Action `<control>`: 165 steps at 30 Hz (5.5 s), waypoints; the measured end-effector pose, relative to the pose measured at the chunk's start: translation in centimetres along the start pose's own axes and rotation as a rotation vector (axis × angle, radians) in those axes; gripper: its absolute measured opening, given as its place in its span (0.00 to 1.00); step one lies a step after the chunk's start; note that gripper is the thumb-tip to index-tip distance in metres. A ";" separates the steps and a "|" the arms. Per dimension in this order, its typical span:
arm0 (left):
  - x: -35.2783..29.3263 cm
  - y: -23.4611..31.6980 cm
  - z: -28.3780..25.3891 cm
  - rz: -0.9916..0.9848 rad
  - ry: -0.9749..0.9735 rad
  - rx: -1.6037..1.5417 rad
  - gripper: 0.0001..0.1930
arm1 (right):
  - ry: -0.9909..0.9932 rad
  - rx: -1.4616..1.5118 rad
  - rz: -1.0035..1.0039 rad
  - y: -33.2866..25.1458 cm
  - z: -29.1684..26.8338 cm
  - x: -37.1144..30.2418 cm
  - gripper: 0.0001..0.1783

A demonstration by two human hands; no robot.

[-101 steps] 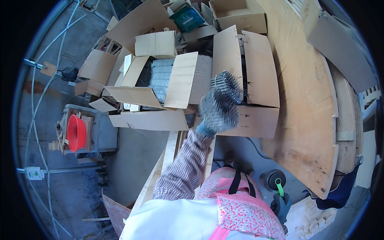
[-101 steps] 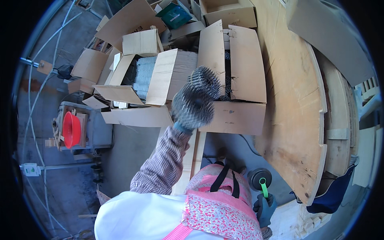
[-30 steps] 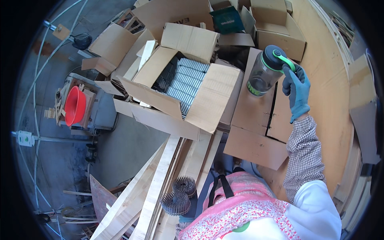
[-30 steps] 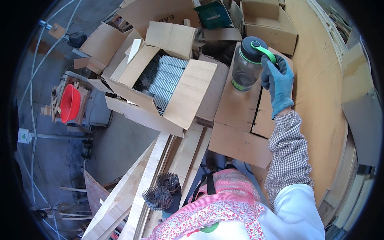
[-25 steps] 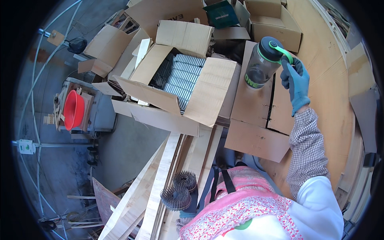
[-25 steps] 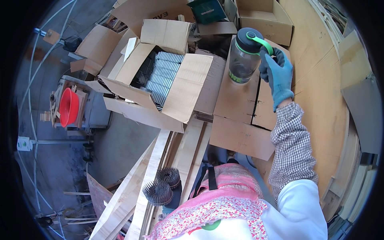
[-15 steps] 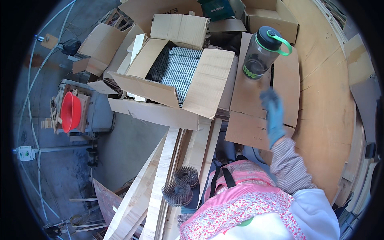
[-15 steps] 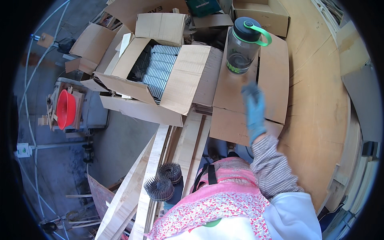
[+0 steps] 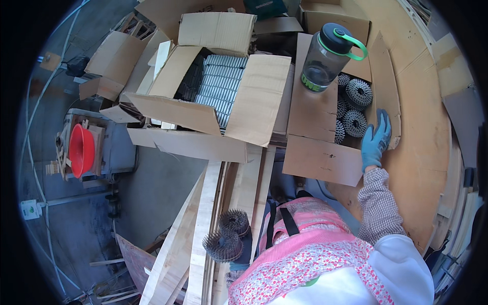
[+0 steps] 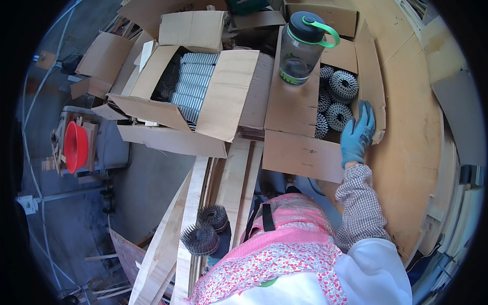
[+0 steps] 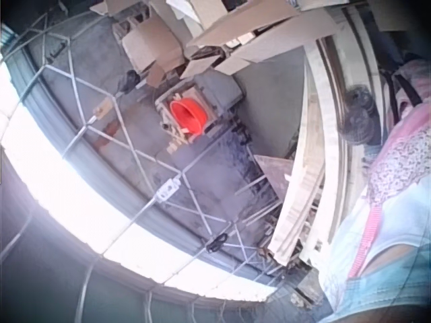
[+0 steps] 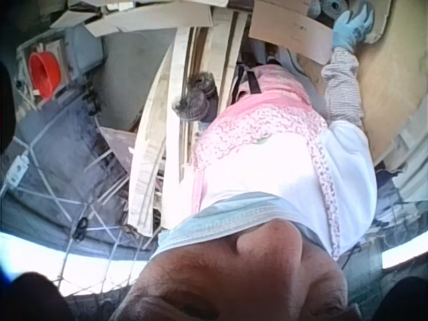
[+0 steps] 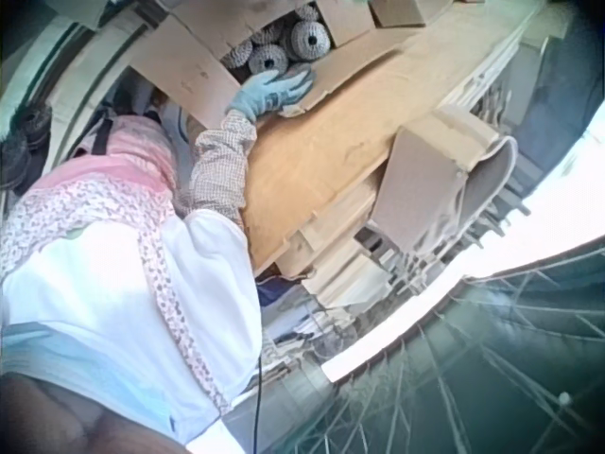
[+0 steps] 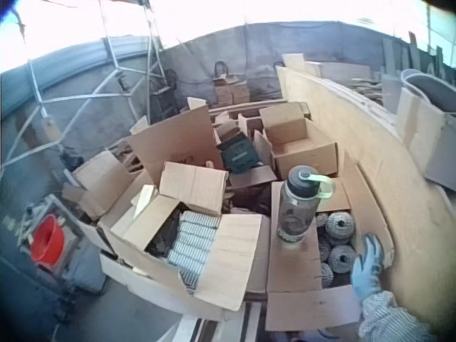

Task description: The person positions a wooden strip into a rectangular cutout on a large plywood panel, then uses a pneumatic nail gun to fasten it. They walk to a nearby table, retrieve a strip of nails from a box, return to the panel, load the nails into the nail gun, and continue fastening the strip.

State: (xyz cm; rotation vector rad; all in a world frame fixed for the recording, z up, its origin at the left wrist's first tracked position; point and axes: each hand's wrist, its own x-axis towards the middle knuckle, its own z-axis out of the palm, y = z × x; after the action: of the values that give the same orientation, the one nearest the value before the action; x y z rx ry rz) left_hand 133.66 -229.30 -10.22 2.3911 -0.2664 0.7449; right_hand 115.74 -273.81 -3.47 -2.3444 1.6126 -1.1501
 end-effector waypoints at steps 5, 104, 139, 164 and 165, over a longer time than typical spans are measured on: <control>0.4 -1.1 0.2 0.020 0.011 -0.038 0.24 | 0.099 -0.022 0.106 1.8 4.2 2.0 0.25; -70.3 2.2 -71.0 -1.487 0.609 0.693 0.22 | -2.115 0.584 -1.662 -9.9 -51.3 -86.0 0.21; -88.3 -47.0 -122.1 -1.198 1.583 -0.842 0.16 | -1.883 0.609 -0.931 -25.4 -74.6 -136.6 0.17; -56.5 -97.7 -112.5 -0.396 -0.816 0.521 0.30 | -1.514 0.815 -0.555 -43.6 -78.6 -143.8 0.09; -56.1 -97.5 -113.9 -0.412 -0.801 0.460 0.31 | -1.613 0.808 -0.406 -43.8 -78.9 -144.3 0.09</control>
State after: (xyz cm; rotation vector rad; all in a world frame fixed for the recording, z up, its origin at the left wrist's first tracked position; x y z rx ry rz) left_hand 71.25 -82.04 -16.27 2.9389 0.1028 -0.4131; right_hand 77.27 -108.04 -4.22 -1.8634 0.0620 0.2714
